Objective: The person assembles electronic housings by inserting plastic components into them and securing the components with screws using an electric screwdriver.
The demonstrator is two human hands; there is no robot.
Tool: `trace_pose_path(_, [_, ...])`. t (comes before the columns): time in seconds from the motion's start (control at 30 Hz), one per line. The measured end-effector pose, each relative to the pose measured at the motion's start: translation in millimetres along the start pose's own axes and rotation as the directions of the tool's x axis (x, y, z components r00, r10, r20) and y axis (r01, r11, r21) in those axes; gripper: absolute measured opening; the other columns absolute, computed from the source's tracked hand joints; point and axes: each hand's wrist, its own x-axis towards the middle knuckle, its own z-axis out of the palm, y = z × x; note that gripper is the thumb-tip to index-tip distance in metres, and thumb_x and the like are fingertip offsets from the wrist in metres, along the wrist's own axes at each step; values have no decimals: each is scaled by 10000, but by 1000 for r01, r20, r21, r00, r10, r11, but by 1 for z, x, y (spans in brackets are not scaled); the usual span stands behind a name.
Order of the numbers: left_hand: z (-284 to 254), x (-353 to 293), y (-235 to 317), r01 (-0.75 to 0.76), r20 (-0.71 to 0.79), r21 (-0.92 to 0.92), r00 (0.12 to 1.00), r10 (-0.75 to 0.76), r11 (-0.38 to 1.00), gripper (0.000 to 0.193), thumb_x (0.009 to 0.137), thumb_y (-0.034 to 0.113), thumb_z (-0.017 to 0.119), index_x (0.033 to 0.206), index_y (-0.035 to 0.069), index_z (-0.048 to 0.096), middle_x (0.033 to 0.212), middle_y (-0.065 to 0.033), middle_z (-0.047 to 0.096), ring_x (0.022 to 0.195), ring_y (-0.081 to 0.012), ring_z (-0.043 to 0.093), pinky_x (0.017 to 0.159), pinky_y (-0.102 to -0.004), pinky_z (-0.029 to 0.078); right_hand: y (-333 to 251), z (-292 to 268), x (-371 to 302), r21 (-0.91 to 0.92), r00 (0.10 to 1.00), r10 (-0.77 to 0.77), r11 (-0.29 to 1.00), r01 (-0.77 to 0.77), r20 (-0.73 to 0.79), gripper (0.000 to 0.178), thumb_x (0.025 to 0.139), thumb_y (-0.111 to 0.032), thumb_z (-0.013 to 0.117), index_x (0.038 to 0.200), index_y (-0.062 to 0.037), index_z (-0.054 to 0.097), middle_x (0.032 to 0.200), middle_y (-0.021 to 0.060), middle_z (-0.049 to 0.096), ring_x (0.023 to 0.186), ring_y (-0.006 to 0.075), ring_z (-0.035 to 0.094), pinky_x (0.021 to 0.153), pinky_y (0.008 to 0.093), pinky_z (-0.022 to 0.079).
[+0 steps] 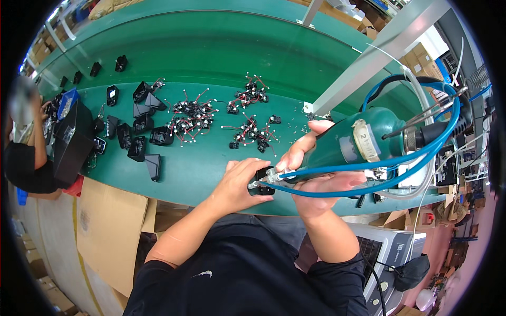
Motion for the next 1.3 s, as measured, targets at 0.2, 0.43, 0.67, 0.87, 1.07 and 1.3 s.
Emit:
trace_pose_path(0.2, [-4,0,1,11,13,13,1000,-11,1000,884,639,305,968,1396,98,561,1254,-98,661,1146,-280,640,932,-403,405,10,-3,-5,20,1000,14,1000,-15,14,1084,807,-943,406,1314,13,460,783,113,613,696,220,673,689,345,603])
trace_pose_path(0.43, [-8,2,2,-24,4,-3,1000,24,1000,905,660,287,959,1441,109,537,1255,-102,660,1166,-296,633,939,-418,405,25,0,1,179,999,20,984,-14,-31,1016,834,-907,478,1307,-8,459,819,134,635,747,244,694,708,366,613])
trace_pose_path(0.67, [-78,20,21,61,97,178,992,-79,982,867,716,238,900,1481,99,518,1373,-146,576,1299,-353,523,1085,-466,381,-91,-18,44,-2,950,-311,950,311,-27,554,1101,-375,520,1451,42,416,779,50,530,620,150,601,544,275,542])
trace_pose_path(0.87, [-163,176,-79,159,46,595,972,-232,788,799,687,213,841,1416,47,559,1341,-156,585,1262,-384,559,1059,-494,449,-66,-33,12,-177,981,-120,980,92,-153,532,958,-116,710,1401,52,468,873,62,618,709,135,635,662,272,546])
trace_pose_path(1.07, [-176,217,-216,350,-40,599,911,-410,720,889,651,161,954,1438,164,542,1454,-94,538,1360,-326,530,1103,-515,446,-58,-37,2,-183,982,-61,983,28,-180,622,929,-35,720,1462,38,408,1034,84,625,840,139,647,777,282,549])
trace_pose_path(1.3, [-234,140,-100,113,-48,649,993,-108,752,675,879,139,782,1478,46,486,1439,-187,546,1334,-396,527,1100,-446,456,-68,-31,18,-792,691,-722,441,423,-33,674,948,-252,669,1474,59,384,1412,210,491,1255,273,512,1027,447,453])
